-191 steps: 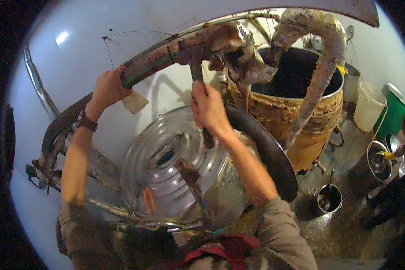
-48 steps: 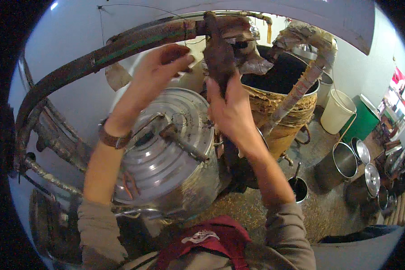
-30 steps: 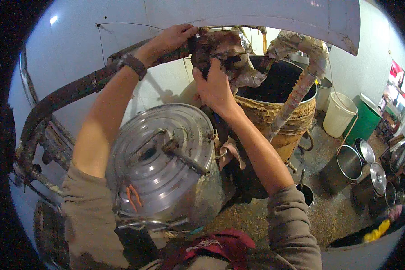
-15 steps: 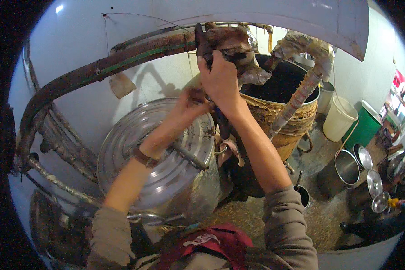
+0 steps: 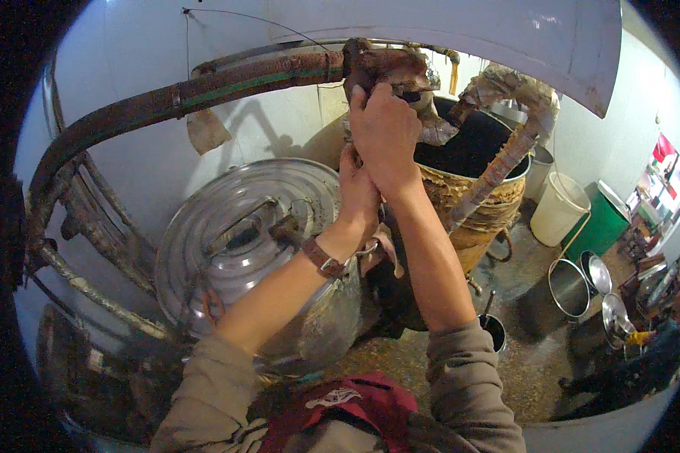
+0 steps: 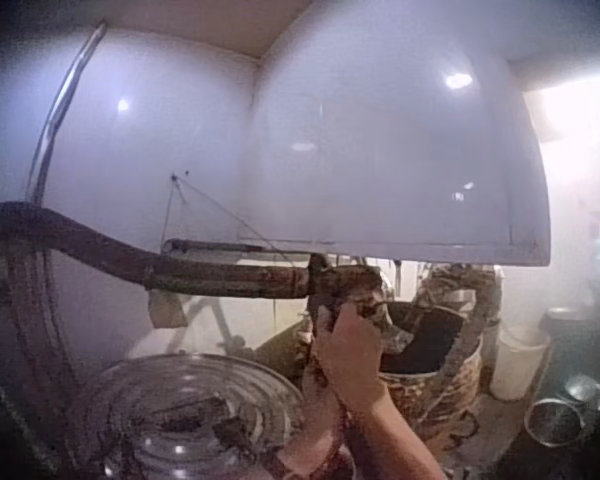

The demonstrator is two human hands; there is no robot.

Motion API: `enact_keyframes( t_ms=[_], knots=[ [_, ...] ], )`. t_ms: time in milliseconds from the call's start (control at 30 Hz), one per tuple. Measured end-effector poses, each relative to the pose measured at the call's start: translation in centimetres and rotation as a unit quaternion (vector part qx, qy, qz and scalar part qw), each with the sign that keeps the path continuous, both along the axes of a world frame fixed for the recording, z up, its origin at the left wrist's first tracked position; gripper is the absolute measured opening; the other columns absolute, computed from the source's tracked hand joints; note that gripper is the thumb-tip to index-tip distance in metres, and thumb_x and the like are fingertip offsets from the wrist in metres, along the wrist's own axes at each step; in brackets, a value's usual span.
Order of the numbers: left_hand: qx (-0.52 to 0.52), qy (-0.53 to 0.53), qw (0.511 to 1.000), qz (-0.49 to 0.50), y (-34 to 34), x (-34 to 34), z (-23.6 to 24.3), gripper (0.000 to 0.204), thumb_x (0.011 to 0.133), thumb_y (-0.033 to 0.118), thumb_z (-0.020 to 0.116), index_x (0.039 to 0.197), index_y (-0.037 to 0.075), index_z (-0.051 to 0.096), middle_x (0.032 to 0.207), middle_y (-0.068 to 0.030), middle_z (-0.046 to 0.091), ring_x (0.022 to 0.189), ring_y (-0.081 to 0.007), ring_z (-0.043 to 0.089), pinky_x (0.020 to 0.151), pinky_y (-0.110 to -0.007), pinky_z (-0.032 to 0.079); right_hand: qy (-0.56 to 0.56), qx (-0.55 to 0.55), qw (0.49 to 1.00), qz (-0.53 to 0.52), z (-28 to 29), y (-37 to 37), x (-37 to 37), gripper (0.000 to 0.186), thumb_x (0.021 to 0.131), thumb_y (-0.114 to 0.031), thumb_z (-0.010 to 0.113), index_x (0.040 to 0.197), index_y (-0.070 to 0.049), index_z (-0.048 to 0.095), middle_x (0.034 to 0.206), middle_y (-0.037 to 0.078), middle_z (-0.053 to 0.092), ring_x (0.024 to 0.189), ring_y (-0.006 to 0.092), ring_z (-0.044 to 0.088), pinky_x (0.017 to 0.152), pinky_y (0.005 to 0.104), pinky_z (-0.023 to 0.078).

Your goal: The person uses a hammer and pliers to repeatedly strike and adjust a pipe joint above a large metal container. They reposition the tools and the pipe several times, then place the tools on the container lid and walk away.

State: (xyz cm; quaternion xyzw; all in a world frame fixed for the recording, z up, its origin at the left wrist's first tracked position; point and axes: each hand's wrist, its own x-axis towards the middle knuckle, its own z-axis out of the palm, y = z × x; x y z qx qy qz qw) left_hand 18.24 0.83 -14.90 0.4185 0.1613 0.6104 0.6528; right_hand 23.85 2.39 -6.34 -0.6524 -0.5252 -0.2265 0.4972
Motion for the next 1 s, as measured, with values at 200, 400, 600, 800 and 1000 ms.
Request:
enact_keyframes(
  t_ms=[200,400,600,800,1000],
  knots=[
    [0.039,-0.008,0.999,-0.017,1.2,0.1,-0.4,0.031,0.109,0.02,0.06,0.135,0.009,0.046,0.078,0.0006,0.056,0.055,-0.0067,0.048,0.046,-0.026,0.035,-0.036,-0.016,0.999,0.002,0.7,-0.1,0.5,0.057,0.102,-0.055,0.062,0.1,0.001,0.069,0.091,0.027,0.076,0.09,0.048,0.076,0.08,0.0576,0.06],
    [0.068,-0.018,0.997,-0.028,2.7,0.3,-1.4,0.028,0.112,0.027,0.061,0.128,0.008,0.047,0.081,0.0016,0.054,0.057,-0.0036,0.045,0.046,-0.024,0.034,-0.014,-0.021,1.0,0.005,0.8,0.2,0.1,0.06,0.098,-0.058,0.067,0.102,0.002,0.069,0.093,0.028,0.076,0.09,0.0487,0.076,0.08,0.0584,0.06],
    [0.073,-0.047,0.996,-0.027,3.4,0.5,-1.5,0.024,0.11,0.022,0.061,0.124,0.007,0.048,0.081,0.0007,0.055,0.057,-0.0051,0.047,0.046,-0.026,0.034,-0.031,-0.01,0.999,0.023,0.2,-0.2,-0.2,0.057,0.101,-0.055,0.065,0.101,0.002,0.068,0.091,0.028,0.076,0.089,0.0486,0.075,0.078,0.0584,0.06],
    [0.047,-0.056,0.997,-0.002,2.2,0.5,-0.9,0.019,0.107,0.013,0.059,0.121,0.007,0.049,0.081,-0.0021,0.058,0.057,-0.0078,0.051,0.046,-0.027,0.036,-0.027,-0.014,0.999,0.017,-0.3,0.1,-0.3,0.057,0.099,-0.054,0.068,0.101,0.003,0.064,0.09,0.028,0.075,0.087,0.0496,0.075,0.077,0.0587,0.059],
    [0.061,-0.046,0.997,-0.008,2.5,0.0,-1.0,0.02,0.105,0.011,0.06,0.121,0.005,0.051,0.093,-0.0056,0.062,0.068,-0.0089,0.056,0.053,-0.026,0.041,-0.027,0.025,0.999,0.025,-0.5,0.3,-0.5,0.053,0.102,-0.052,0.065,0.101,0.001,0.067,0.087,0.027,0.075,0.086,0.0495,0.074,0.075,0.0569,0.058]
  ],
)
